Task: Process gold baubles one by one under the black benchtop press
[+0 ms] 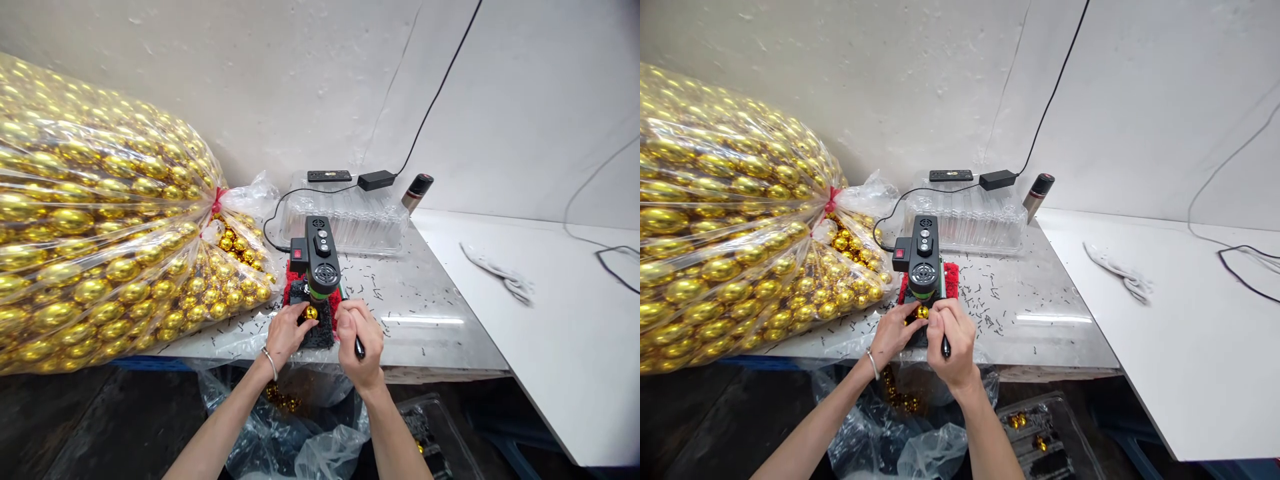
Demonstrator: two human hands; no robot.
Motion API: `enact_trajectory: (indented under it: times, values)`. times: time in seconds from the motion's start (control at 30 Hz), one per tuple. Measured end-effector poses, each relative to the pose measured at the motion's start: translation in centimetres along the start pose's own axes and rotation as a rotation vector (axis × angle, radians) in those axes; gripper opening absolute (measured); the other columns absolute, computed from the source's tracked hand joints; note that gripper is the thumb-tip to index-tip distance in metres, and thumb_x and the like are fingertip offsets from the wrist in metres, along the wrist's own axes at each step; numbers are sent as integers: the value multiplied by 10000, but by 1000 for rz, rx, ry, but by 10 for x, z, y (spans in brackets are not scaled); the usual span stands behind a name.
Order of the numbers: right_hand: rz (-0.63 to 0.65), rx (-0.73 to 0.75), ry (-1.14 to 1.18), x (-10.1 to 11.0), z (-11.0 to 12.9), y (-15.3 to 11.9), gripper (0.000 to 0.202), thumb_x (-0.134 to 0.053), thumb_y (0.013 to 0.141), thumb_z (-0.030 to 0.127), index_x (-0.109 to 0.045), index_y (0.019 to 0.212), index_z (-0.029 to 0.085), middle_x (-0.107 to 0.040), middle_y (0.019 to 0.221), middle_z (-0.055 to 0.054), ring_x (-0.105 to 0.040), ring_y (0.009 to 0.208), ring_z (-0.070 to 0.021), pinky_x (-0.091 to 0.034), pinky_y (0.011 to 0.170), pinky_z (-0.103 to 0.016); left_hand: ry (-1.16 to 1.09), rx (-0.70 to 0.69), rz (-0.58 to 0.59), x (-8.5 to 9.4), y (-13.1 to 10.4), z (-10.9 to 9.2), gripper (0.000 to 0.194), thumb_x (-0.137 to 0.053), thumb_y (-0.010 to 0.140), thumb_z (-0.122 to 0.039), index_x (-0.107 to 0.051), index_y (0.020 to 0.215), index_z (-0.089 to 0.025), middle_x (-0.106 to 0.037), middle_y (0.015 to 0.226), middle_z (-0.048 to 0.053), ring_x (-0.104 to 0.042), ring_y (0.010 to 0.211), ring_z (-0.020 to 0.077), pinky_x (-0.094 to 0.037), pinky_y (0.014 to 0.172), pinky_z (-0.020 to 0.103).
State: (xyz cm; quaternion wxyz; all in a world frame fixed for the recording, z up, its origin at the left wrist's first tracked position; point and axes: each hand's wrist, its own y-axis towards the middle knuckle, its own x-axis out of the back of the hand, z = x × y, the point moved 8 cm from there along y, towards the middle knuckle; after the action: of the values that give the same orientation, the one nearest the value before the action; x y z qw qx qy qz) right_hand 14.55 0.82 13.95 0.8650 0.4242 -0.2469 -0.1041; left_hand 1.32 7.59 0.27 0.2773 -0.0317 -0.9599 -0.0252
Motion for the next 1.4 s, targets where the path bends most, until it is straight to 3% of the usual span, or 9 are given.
enact_trajectory:
  times: [0.43, 0.77, 0.97, 1.1, 1.23, 1.33, 1.4]
  values:
    - [15, 81, -12, -13, -18, -32, 208, -384, 872, 80, -468, 720, 195, -516, 713, -24, -519, 699, -138, -438, 596, -277, -103, 3, 13, -2, 3, 0, 241, -731, 714, -338, -729, 934, -241, -679, 1060, 90, -595, 1002, 297, -421, 933, 360]
    - [-131, 136, -11, -21, -35, -51, 288, -284, 957, 221, -441, 717, 207, -502, 726, -8, -529, 668, -138, -475, 728, -372, -76, 18, 32, -5, 4, 2, 247, -715, 729, -335, -724, 956, -236, -677, 1091, 92, -584, 1027, 298, -407, 931, 356]
    - [-54, 207, -81, -29, -37, -58, 257, -311, 937, 190, -464, 731, 208, -524, 721, -15, -547, 670, -143, -487, 710, -355, -129, 34, 29, -5, 2, 7, 292, -732, 707, -372, -721, 971, -248, -685, 1079, 85, -579, 1039, 298, -395, 955, 356]
    - [-57, 192, -59, -19, -25, -43, 233, -335, 905, 143, -468, 723, 203, -508, 680, -15, -516, 648, -145, -458, 622, -313, -129, 37, 29, -7, 4, 7, 311, -735, 703, -374, -721, 984, -241, -678, 1110, 90, -568, 1069, 305, -383, 988, 369]
    - [-64, 45, 8, -1, -7, -4, 260, -378, 880, 76, -446, 660, 197, -496, 664, -10, -496, 634, -123, -403, 579, -271, -230, 28, -25, 0, 2, 4, 303, -771, 667, -345, -729, 951, -246, -688, 1079, 98, -562, 1080, 311, -365, 1023, 387]
    - [-44, -42, 21, 6, 2, 17, 288, -400, 892, 85, -429, 629, 196, -480, 637, 0, -485, 628, -114, -383, 578, -262, -347, 65, -104, 15, -20, 11, 331, -790, 644, -351, -734, 954, -248, -694, 1043, 84, -581, 1037, 287, -416, 962, 357]
    - [-38, -43, 22, 6, 4, 20, 284, -400, 897, 92, -436, 634, 195, -480, 637, 2, -478, 626, -112, -376, 578, -260, -436, 180, -57, 13, -47, 27, 382, -791, 641, -391, -729, 984, -233, -707, 963, 63, -615, 905, 247, -481, 804, 311]
